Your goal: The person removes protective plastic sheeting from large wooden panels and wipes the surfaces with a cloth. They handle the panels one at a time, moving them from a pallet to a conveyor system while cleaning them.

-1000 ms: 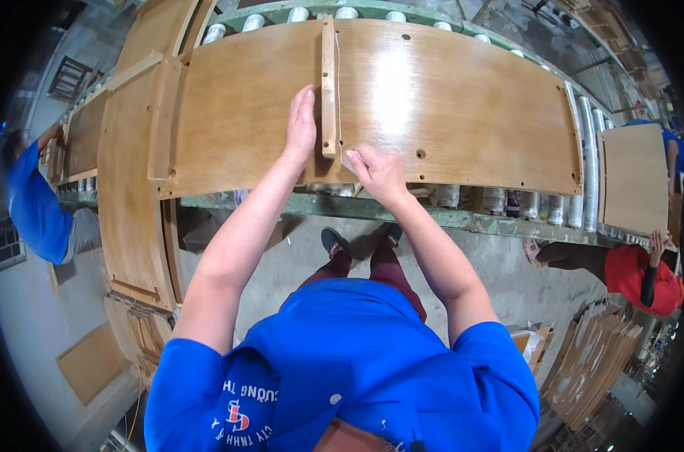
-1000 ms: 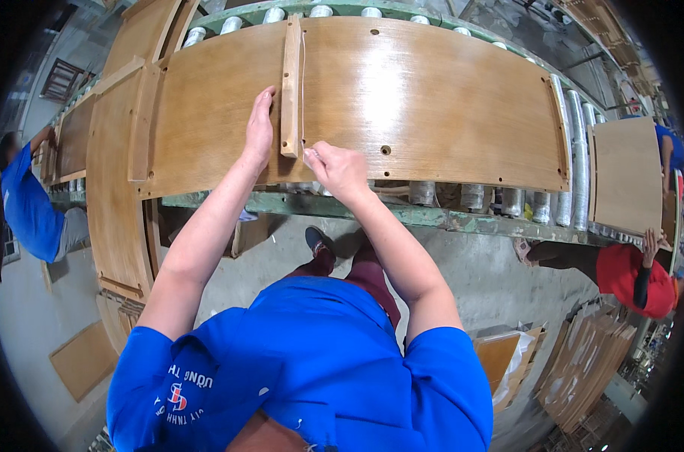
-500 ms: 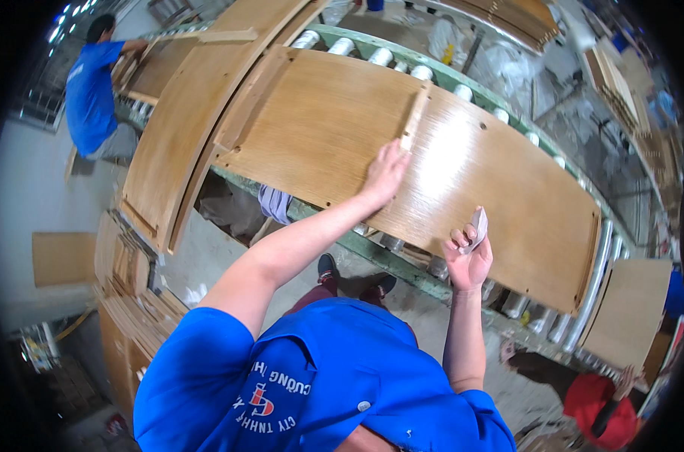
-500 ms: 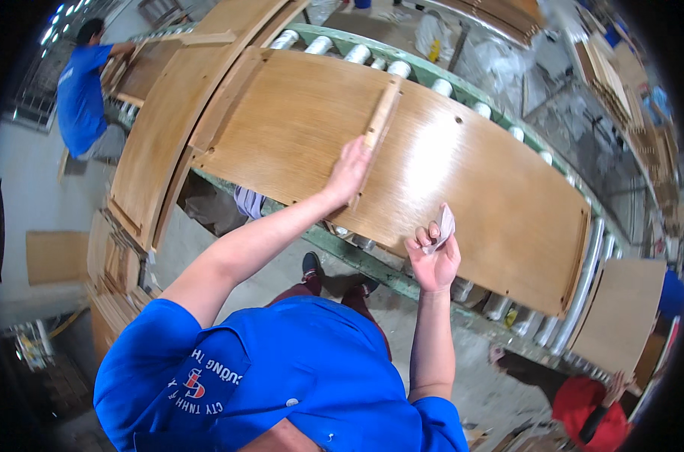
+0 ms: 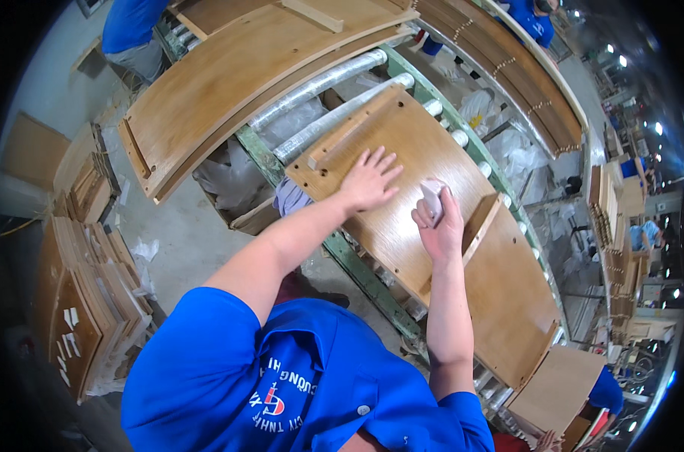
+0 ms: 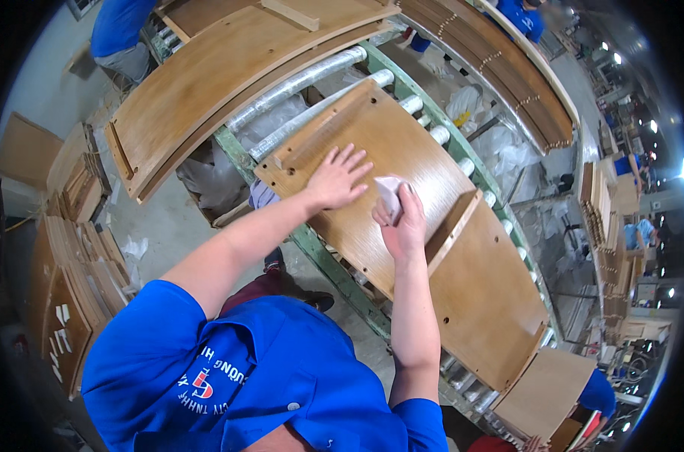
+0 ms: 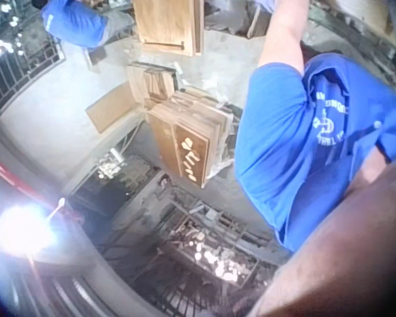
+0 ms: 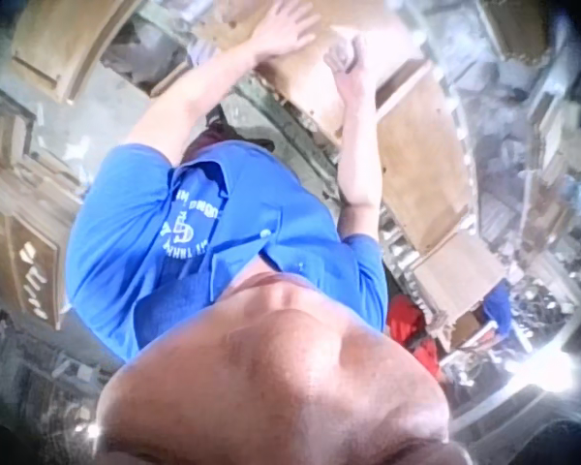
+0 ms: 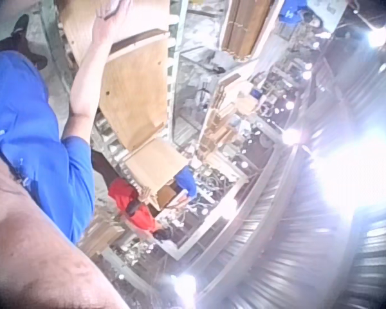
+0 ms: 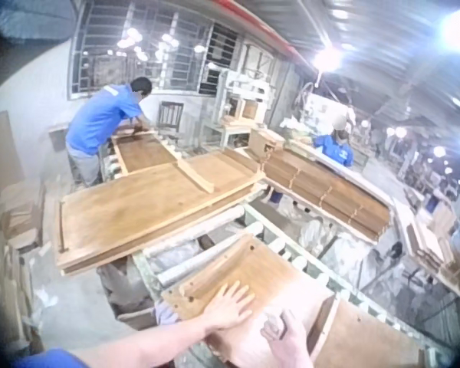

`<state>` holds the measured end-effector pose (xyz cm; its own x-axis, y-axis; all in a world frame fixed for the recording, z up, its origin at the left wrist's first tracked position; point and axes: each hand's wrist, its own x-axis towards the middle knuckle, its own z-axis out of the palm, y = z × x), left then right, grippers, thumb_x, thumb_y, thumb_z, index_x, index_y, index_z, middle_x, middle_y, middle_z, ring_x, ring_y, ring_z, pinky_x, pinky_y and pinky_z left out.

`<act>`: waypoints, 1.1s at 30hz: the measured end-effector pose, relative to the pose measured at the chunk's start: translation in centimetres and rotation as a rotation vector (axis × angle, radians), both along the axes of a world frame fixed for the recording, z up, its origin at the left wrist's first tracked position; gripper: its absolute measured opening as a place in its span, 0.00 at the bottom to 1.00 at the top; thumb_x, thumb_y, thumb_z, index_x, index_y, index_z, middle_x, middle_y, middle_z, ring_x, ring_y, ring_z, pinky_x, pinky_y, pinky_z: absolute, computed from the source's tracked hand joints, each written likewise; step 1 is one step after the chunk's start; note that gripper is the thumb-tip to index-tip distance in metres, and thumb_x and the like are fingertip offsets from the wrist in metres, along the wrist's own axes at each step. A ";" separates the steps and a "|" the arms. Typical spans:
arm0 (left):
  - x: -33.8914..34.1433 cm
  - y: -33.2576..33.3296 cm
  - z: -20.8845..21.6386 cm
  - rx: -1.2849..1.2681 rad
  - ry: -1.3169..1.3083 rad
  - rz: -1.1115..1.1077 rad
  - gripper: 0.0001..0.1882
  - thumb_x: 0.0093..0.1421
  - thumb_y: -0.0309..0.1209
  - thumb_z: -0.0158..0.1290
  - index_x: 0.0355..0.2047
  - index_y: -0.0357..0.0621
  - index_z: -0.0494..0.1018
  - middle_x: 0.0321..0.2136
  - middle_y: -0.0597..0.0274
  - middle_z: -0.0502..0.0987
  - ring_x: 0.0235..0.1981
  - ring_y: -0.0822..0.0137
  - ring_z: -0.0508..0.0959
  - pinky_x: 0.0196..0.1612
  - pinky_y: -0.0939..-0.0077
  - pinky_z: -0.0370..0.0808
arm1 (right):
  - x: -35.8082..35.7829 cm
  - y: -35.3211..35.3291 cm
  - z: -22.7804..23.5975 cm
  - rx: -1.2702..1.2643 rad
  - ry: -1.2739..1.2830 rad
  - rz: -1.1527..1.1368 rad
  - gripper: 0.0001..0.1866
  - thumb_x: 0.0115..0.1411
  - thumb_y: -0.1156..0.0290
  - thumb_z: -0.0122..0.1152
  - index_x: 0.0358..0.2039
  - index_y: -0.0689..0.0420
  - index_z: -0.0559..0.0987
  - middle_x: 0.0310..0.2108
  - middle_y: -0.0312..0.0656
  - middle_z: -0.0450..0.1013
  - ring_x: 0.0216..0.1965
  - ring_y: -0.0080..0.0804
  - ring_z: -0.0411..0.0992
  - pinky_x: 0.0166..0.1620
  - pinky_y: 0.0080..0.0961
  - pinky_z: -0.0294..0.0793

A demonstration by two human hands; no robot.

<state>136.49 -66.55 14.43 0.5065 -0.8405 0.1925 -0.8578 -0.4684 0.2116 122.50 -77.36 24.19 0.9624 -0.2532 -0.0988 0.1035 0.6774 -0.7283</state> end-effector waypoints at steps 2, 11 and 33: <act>-0.1 -0.1 -0.2 -0.003 0.015 -0.015 0.28 0.60 0.50 0.36 0.58 0.52 0.60 0.61 0.57 0.53 0.64 0.52 0.47 0.64 0.54 0.39 | 4.0 1.1 0.6 -0.152 0.063 0.055 0.14 0.64 0.62 0.45 0.43 0.58 0.71 0.23 0.33 0.67 0.21 0.19 0.60 0.25 0.19 0.59; -0.1 -0.4 -2.4 -0.271 0.331 -0.037 0.23 0.57 0.44 0.43 0.48 0.43 0.70 0.49 0.56 0.70 0.54 0.61 0.64 0.59 0.58 0.52 | 17.9 8.1 -0.4 -1.400 0.198 0.251 0.16 0.60 0.63 0.50 0.36 0.64 0.76 0.28 0.46 0.74 0.29 0.33 0.71 0.35 0.27 0.71; 2.5 1.3 -0.4 -0.035 0.198 -0.217 0.28 0.59 0.48 0.40 0.57 0.48 0.60 0.61 0.55 0.53 0.63 0.47 0.45 0.63 0.45 0.39 | 31.8 -1.6 -0.5 -2.331 0.662 0.332 0.18 0.58 0.53 0.45 0.33 0.51 0.79 0.29 0.49 0.75 0.34 0.49 0.73 0.40 0.41 0.71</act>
